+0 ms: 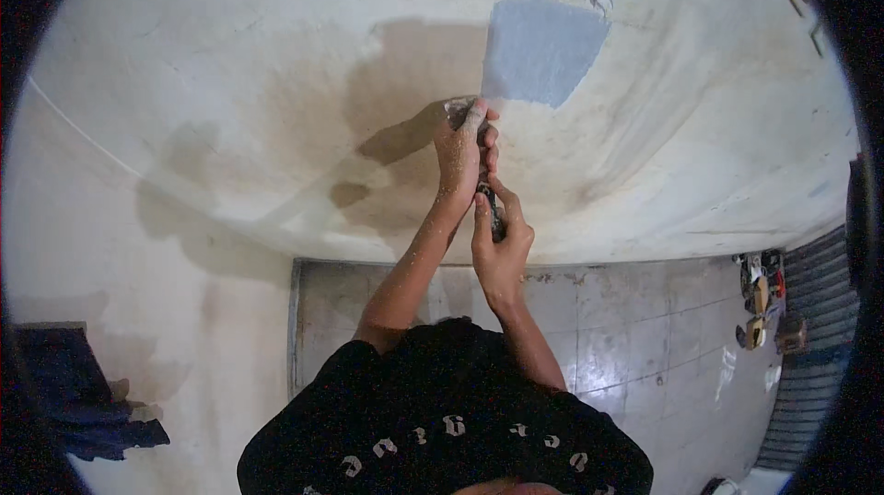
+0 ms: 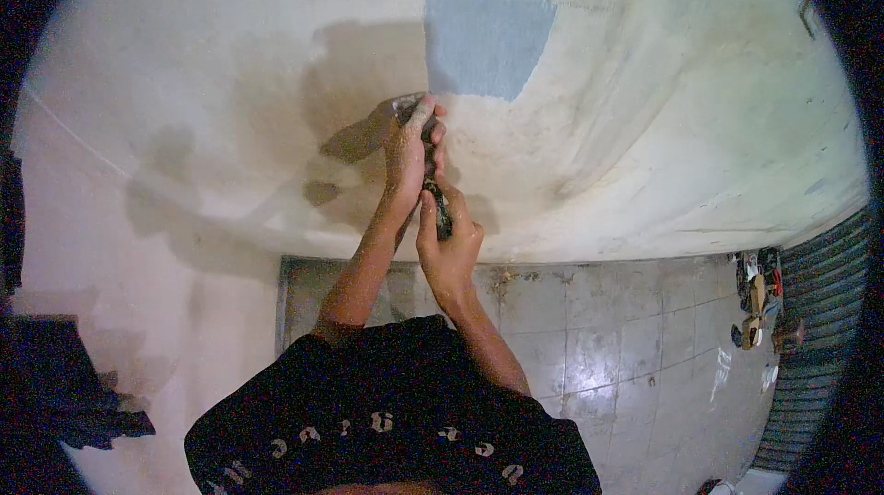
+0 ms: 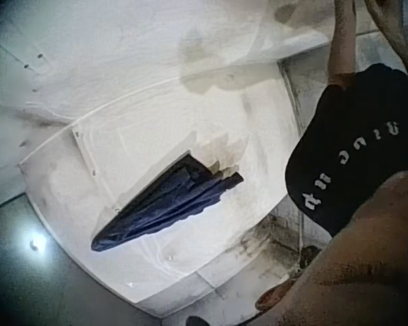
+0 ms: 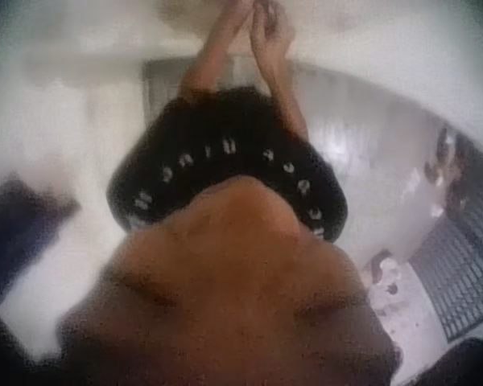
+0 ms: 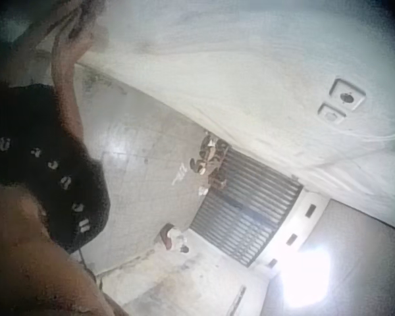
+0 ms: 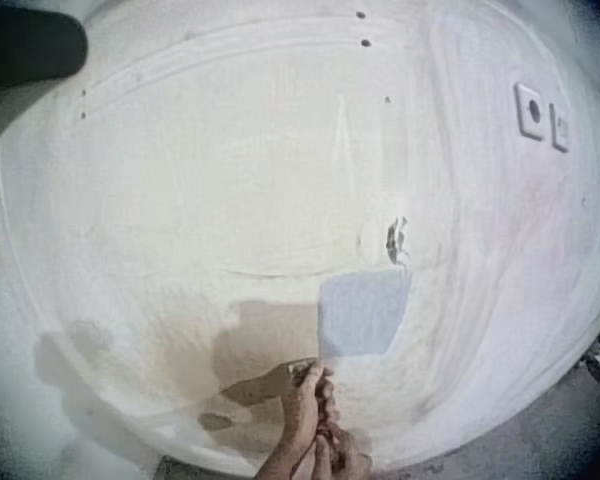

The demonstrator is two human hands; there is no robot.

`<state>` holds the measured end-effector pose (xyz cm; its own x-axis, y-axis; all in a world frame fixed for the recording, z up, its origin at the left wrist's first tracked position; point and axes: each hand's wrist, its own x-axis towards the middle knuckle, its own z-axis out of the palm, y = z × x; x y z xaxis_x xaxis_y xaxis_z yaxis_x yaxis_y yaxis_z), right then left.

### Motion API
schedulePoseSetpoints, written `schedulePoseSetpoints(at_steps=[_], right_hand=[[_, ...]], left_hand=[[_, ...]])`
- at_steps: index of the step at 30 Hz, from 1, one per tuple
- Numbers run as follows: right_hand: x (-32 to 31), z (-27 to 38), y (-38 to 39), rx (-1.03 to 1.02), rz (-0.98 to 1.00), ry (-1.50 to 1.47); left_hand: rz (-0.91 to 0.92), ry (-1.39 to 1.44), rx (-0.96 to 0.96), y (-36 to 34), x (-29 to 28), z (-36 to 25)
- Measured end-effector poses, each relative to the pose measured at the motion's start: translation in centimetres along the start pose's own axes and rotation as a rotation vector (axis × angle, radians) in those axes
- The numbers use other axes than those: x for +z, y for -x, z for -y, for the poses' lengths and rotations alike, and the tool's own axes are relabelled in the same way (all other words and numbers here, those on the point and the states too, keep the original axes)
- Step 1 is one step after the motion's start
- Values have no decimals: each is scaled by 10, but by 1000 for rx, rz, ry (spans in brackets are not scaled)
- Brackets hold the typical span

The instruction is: Scrape and patch a damaged area on a wall using a putty knife.

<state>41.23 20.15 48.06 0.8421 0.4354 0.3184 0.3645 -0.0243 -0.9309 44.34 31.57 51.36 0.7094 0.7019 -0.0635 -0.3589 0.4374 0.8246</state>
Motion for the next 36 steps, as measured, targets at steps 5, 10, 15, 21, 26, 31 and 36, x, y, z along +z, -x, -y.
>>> schedulePoseSetpoints(at_steps=[5, 10, 15, 21, 26, 31, 36], right_hand=[[7, -22, -1, -220, -106, -49], [5, -8, -3, -86, -29, -20], [9, -17, -18, -288, -95, 10], [4, -5, -10, -189, -53, 10], [5, 13, -26, -190, -49, -83], [3, 7, -20, -260, -44, -30], [5, 34, -31, -156, -25, -108]], left_hand=[[13, -32, 39, -1, 3, -2], [16, -14, 64, -1, 3, -6], [19, -50, 92, -7, 16, -18], [50, -119, 117, -9, 8, -12], [49, -48, 170, -9, 28, -39], [36, -61, 96, -9, 17, -22], [40, -28, 108, -11, 29, -48]])
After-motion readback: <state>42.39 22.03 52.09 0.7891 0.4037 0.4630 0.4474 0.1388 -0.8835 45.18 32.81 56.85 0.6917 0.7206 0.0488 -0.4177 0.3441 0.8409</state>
